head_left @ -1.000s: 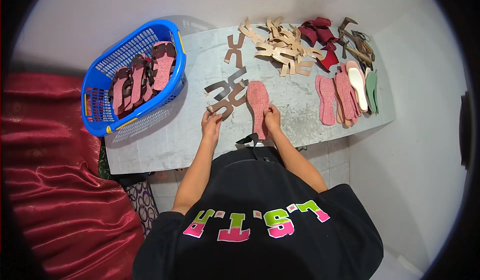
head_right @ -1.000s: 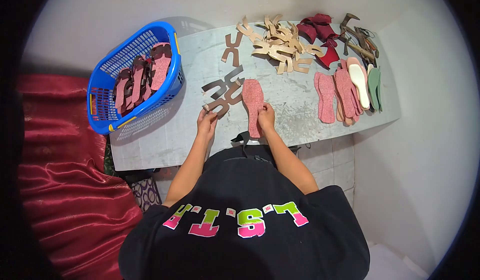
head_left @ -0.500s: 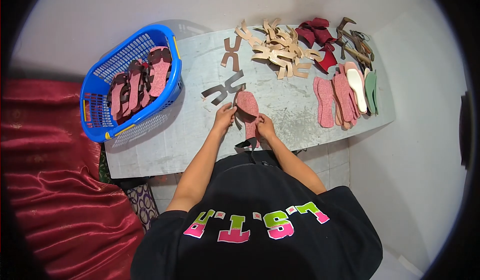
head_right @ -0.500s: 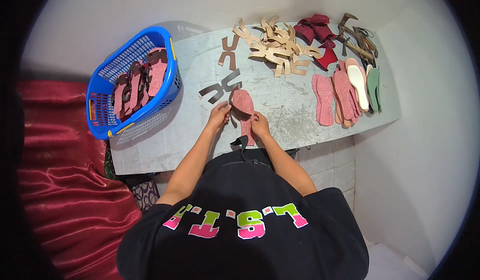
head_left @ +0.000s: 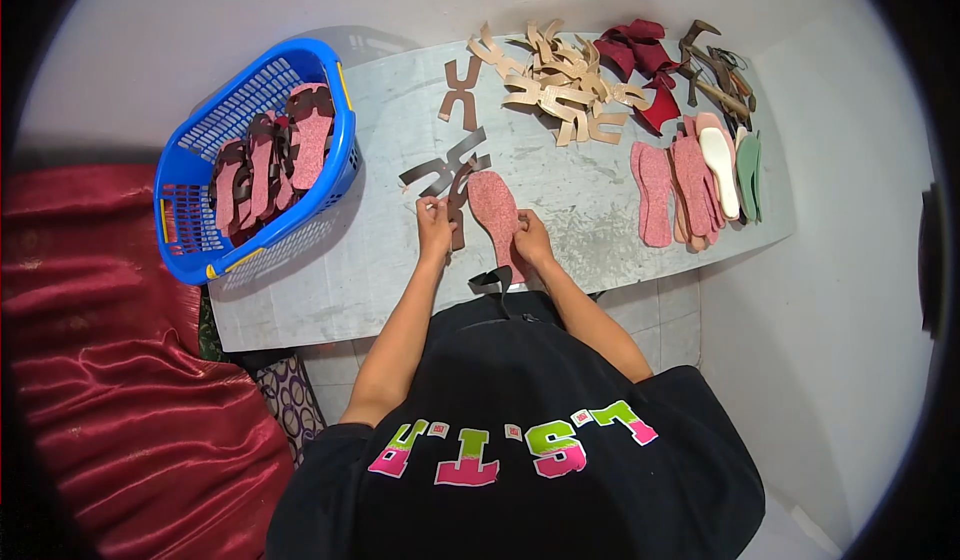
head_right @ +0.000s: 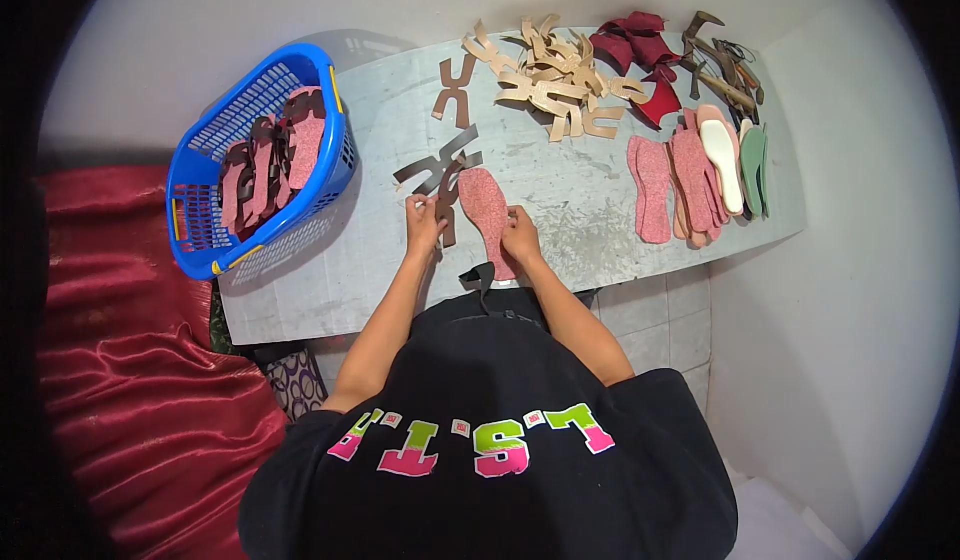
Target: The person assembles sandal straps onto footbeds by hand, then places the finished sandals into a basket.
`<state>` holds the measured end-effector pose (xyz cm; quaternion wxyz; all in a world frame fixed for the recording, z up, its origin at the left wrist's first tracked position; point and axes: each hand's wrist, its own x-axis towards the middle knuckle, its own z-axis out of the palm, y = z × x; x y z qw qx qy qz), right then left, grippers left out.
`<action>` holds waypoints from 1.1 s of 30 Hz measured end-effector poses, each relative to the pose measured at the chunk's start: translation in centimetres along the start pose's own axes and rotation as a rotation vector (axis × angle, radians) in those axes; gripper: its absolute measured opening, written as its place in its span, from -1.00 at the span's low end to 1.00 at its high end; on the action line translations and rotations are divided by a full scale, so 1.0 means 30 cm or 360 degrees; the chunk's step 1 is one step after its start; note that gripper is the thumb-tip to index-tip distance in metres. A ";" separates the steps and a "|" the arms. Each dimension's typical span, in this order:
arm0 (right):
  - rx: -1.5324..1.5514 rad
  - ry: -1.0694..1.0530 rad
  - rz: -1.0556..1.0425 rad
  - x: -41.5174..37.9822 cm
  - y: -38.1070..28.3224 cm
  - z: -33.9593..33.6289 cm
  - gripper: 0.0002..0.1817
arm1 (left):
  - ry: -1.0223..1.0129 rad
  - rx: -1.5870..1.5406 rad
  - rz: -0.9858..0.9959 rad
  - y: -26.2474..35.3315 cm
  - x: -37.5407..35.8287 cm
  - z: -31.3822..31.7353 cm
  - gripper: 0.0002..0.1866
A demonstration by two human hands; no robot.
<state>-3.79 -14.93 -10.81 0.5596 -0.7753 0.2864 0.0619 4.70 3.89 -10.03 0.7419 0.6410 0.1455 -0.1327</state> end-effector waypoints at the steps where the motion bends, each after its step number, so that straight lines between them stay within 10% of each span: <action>1: 0.0157 -0.0032 0.0040 0.002 0.002 0.008 -0.55 | 0.0009 -0.0002 -0.0001 -0.012 -0.002 -0.006 -0.66; 5: 0.0827 -0.0172 0.0301 0.019 0.062 0.043 -0.63 | -0.0054 0.0024 -0.0171 0.012 -0.036 0.005 -0.49; 9: 0.0904 -0.0145 0.0395 -0.014 -0.006 0.002 -0.65 | -0.0320 0.0350 -0.0522 0.044 -0.030 -0.009 -0.76; 15: 0.0966 0.0126 0.0281 -0.014 -0.022 -0.006 -0.59 | -0.0772 -0.0516 -0.1006 0.103 -0.069 -0.006 -0.72; 21: 0.0134 0.0356 -0.0039 -0.084 -0.090 -0.030 -0.50 | -0.0433 0.0370 0.0285 0.114 -0.076 0.015 -0.66; 33: 0.0499 0.0087 -0.0186 -0.104 -0.134 0.019 -0.46 | -0.0476 0.1603 0.1290 0.294 -0.126 0.132 -0.50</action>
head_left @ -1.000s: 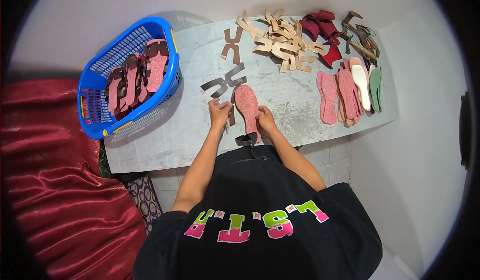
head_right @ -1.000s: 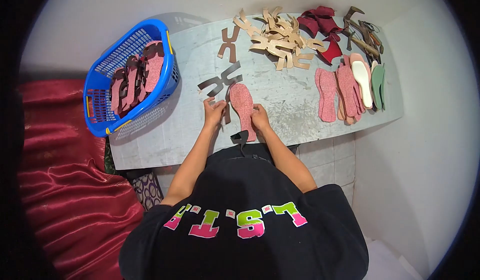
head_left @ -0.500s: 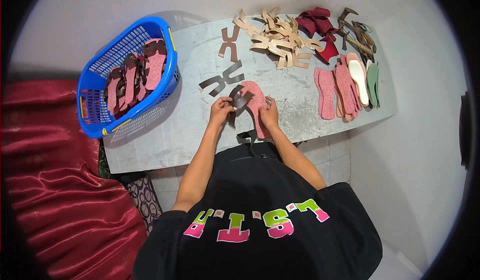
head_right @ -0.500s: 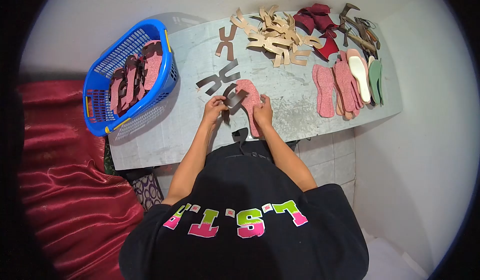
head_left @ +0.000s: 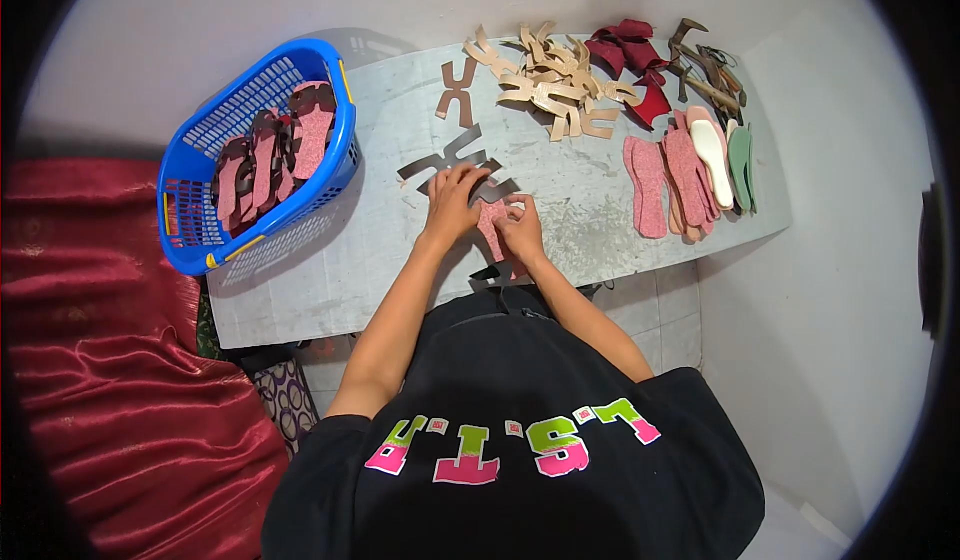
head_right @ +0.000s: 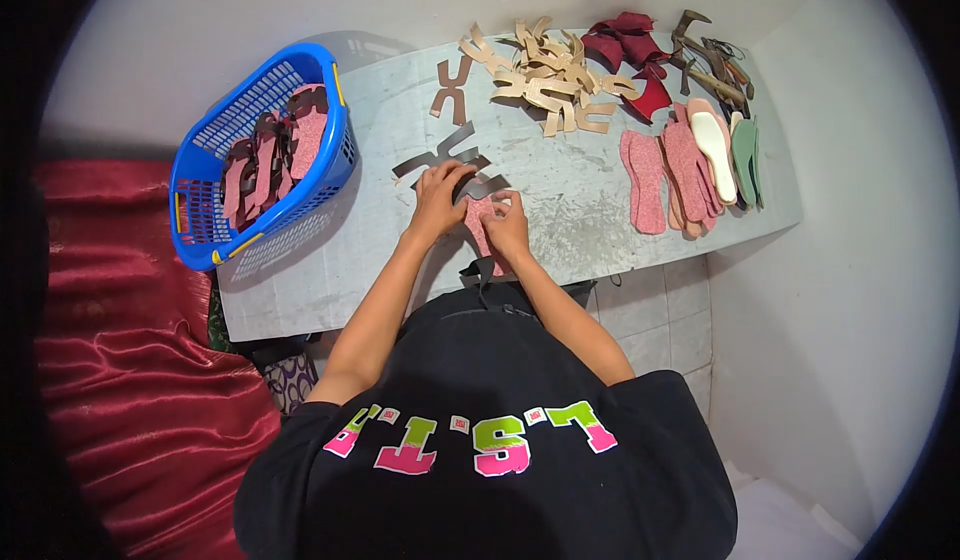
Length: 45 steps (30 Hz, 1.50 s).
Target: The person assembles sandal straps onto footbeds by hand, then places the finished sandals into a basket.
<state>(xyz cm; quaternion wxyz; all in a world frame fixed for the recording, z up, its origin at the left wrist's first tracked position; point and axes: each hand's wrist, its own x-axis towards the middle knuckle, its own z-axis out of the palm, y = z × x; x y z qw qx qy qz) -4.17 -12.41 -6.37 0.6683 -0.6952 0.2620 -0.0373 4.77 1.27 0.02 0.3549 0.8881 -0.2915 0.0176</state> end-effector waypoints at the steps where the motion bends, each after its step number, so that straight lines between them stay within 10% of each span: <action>1: -0.0009 0.0033 -0.0016 -0.002 -0.005 -0.004 -0.44 | -0.0001 0.0000 0.0010 0.031 0.006 -0.018 -0.50; 3: -0.0011 0.0079 -0.0044 0.001 -0.013 -0.013 -0.42 | 0.0473 0.0264 0.0050 0.089 0.012 -0.044 -0.64; 9: 0.0156 0.0288 -0.0168 0.009 -0.051 -0.027 -0.39 | 0.0059 -0.0733 -0.0648 0.047 -0.124 0.045 -0.86; 12: 0.0161 0.0344 -0.0226 0.023 -0.048 -0.009 -0.35 | -0.0690 -0.1341 -0.1403 -0.006 -0.201 0.129 -0.70; 18: 0.0247 -0.0106 -0.0099 -0.035 -0.099 0.010 -0.31 | -0.0356 -0.3071 -0.1295 0.018 -0.149 0.117 -0.40; 24: -0.0293 0.0193 -0.0306 0.019 -0.100 -0.032 -0.30 | -0.0015 -0.2936 -0.1436 -0.061 -0.146 0.153 -0.56; 27: -0.0579 0.0278 -0.0958 0.030 -0.163 -0.076 -0.42 | 0.0001 -0.2894 -0.1458 -0.013 -0.149 0.121 -0.59; 45: -0.0258 -0.0096 -0.0277 -0.006 -0.148 -0.055 -0.64 | -0.0111 -0.2865 -0.1186 0.038 -0.135 0.094 -0.58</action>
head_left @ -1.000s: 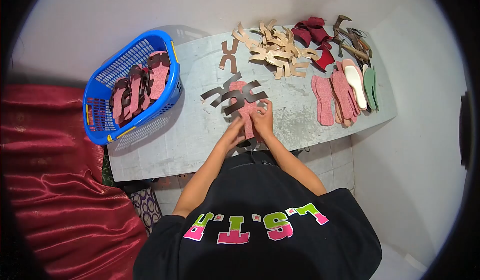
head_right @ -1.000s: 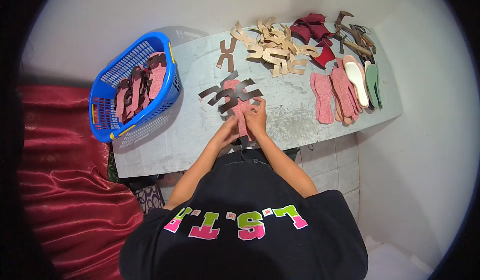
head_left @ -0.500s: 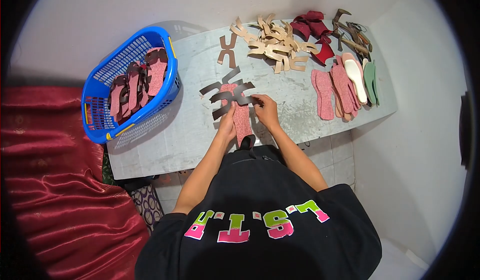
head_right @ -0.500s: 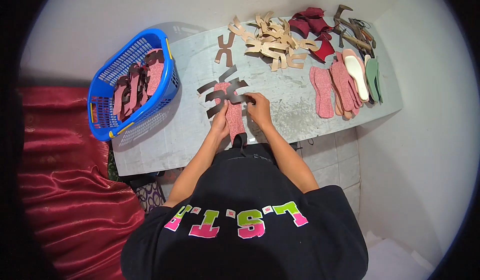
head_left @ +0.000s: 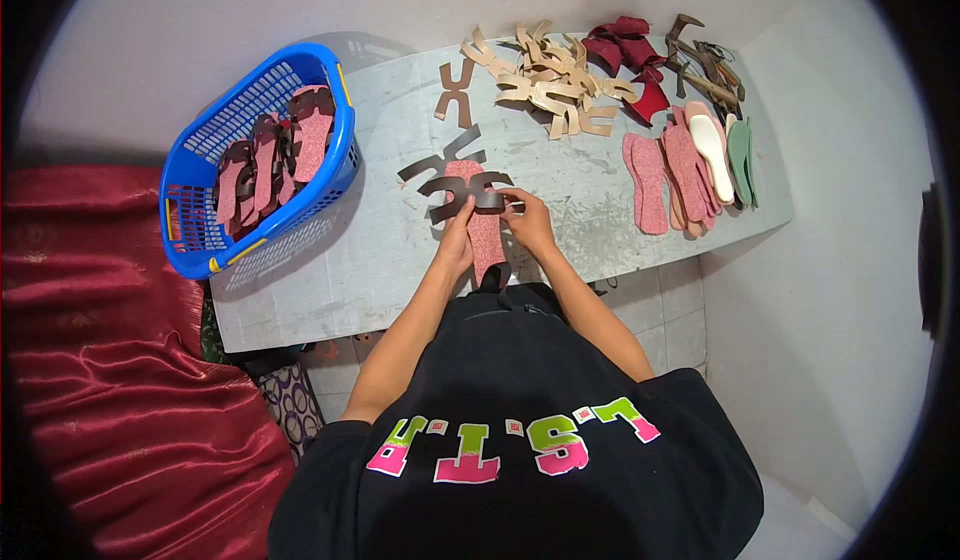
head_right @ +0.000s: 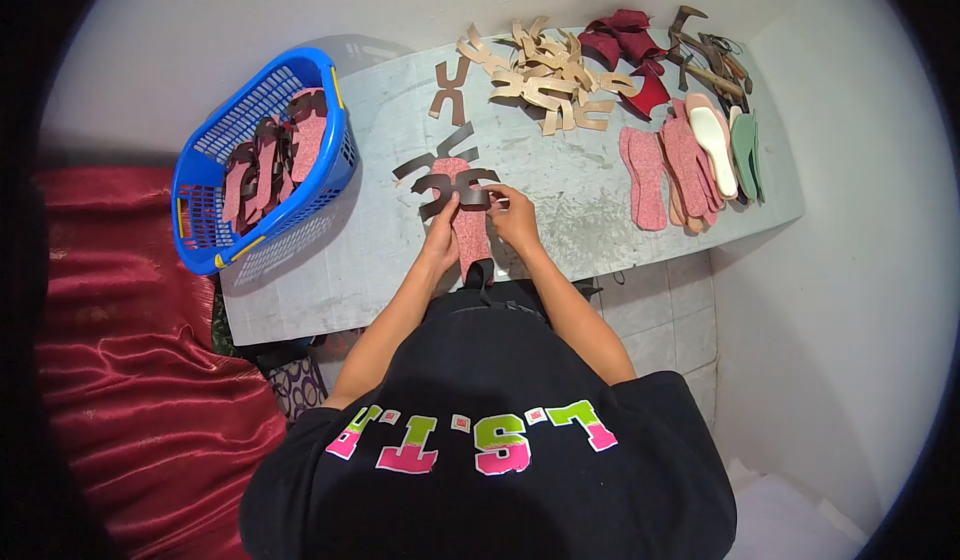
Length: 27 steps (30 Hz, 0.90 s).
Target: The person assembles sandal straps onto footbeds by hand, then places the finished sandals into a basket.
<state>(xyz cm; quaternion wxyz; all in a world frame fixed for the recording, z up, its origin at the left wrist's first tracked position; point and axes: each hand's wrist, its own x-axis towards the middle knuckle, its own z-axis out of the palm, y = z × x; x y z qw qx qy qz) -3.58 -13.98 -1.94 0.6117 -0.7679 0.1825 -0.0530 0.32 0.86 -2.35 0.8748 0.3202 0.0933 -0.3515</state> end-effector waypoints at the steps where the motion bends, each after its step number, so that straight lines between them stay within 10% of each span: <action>1: -0.0001 -0.0001 -0.0002 0.006 0.021 0.003 -0.64 | 0.0051 0.0015 0.0047 -0.004 0.002 0.003 -0.57; 19: 0.0876 -0.0041 0.0462 -0.013 0.001 0.023 -0.58 | 0.0092 0.0159 0.0099 -0.044 0.017 -0.046 -0.57; 27: 0.1071 0.0256 0.0630 0.007 0.026 -0.027 -0.53 | 0.0771 0.0574 0.0372 -0.011 -0.024 -0.065 -0.10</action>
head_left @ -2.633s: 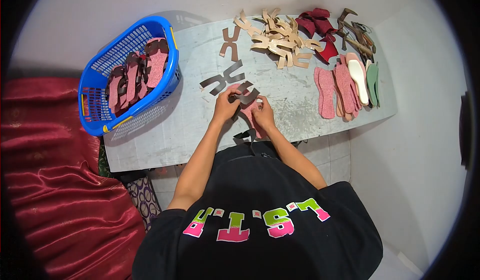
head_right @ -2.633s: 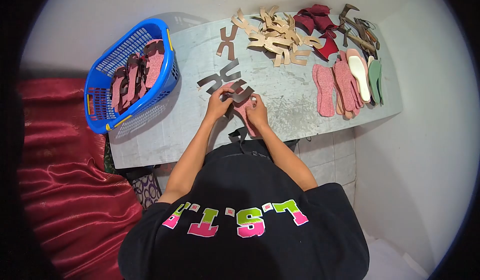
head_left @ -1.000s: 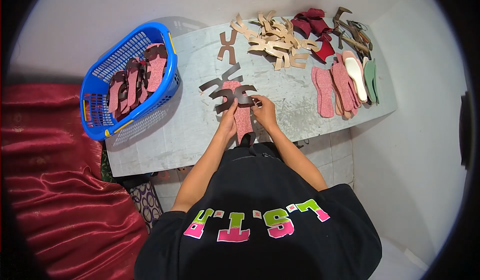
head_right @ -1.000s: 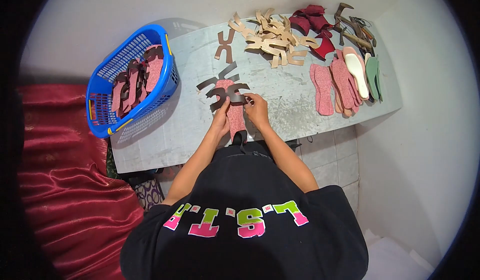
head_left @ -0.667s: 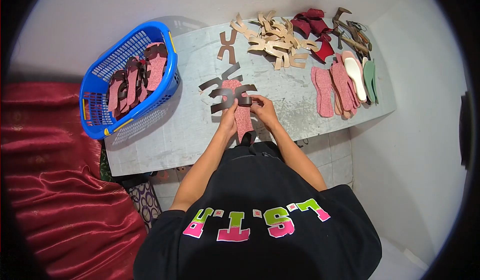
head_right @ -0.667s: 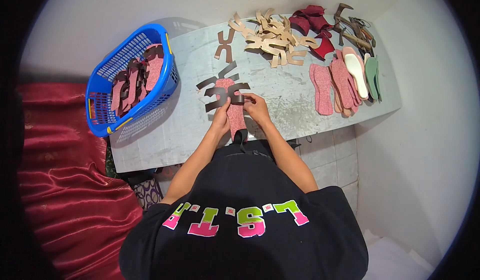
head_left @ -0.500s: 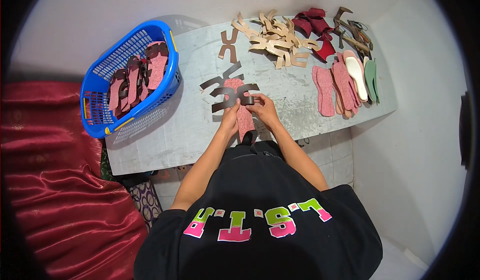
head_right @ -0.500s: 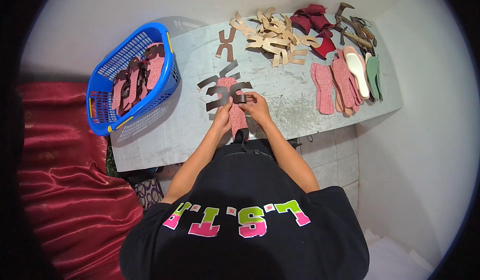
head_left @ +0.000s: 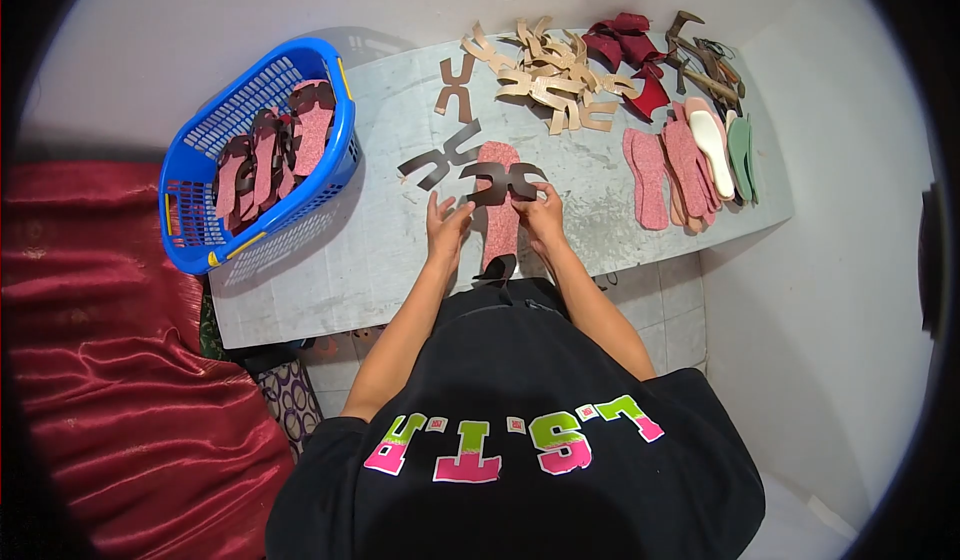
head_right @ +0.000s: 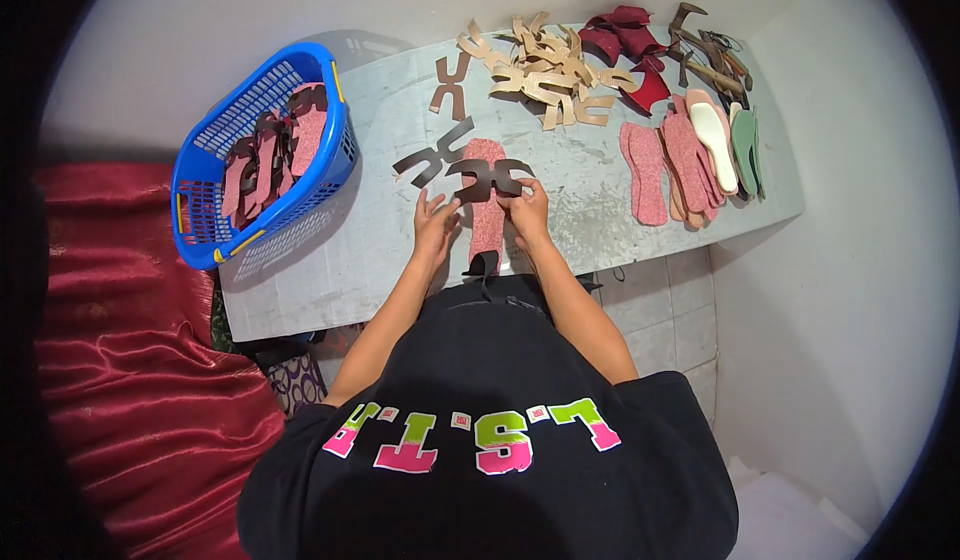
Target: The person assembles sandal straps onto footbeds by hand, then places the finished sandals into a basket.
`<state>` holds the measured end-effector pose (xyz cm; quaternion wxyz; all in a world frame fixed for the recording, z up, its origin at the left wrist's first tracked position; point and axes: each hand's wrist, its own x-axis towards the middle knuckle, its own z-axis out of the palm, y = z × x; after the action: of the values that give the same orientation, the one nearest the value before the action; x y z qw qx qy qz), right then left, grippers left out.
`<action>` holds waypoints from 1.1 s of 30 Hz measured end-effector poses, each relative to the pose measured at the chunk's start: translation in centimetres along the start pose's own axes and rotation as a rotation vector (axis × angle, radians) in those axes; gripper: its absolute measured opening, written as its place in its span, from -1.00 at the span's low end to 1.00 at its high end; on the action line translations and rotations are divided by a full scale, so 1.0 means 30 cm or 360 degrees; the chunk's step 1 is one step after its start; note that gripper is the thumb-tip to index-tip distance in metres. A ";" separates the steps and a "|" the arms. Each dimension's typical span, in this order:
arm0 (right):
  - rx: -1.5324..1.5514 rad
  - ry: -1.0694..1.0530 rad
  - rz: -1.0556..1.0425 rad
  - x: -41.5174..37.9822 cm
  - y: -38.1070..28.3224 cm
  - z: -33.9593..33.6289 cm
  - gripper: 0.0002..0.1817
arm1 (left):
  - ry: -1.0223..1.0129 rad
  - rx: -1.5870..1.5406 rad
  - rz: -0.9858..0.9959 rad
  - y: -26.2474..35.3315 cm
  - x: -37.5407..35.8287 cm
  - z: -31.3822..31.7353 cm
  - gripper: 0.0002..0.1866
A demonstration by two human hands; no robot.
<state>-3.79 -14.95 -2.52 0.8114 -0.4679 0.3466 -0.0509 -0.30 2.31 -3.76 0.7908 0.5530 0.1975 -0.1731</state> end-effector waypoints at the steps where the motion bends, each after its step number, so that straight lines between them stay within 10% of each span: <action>1: 0.0019 -0.0005 -0.0019 0.002 0.006 -0.001 -0.52 | -0.0035 0.0146 0.0138 -0.032 0.027 -0.014 -0.25; 5: 0.0030 0.0001 0.0005 -0.006 0.002 -0.001 -0.54 | -0.0159 0.0705 0.0299 -0.018 0.012 -0.005 -0.71; 14: -0.0180 -0.0064 -0.0143 -0.002 0.025 0.011 -0.54 | -0.0393 -0.0312 -0.0346 0.038 -0.017 0.038 -0.67; 23: -0.0430 -0.0058 -0.0532 -0.040 0.051 0.055 -0.19 | -0.0372 0.0090 -0.0020 -0.036 0.042 0.012 -0.73; 33: -0.0511 -0.0173 -0.0647 -0.053 0.033 0.051 -0.12 | -0.0266 -0.0068 -0.0324 0.008 0.002 0.032 -0.73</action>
<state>-4.29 -12.62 -1.99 0.7173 -0.6527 0.2051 -0.1320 -0.01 1.49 -3.29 0.7944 0.4967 0.1896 -0.2937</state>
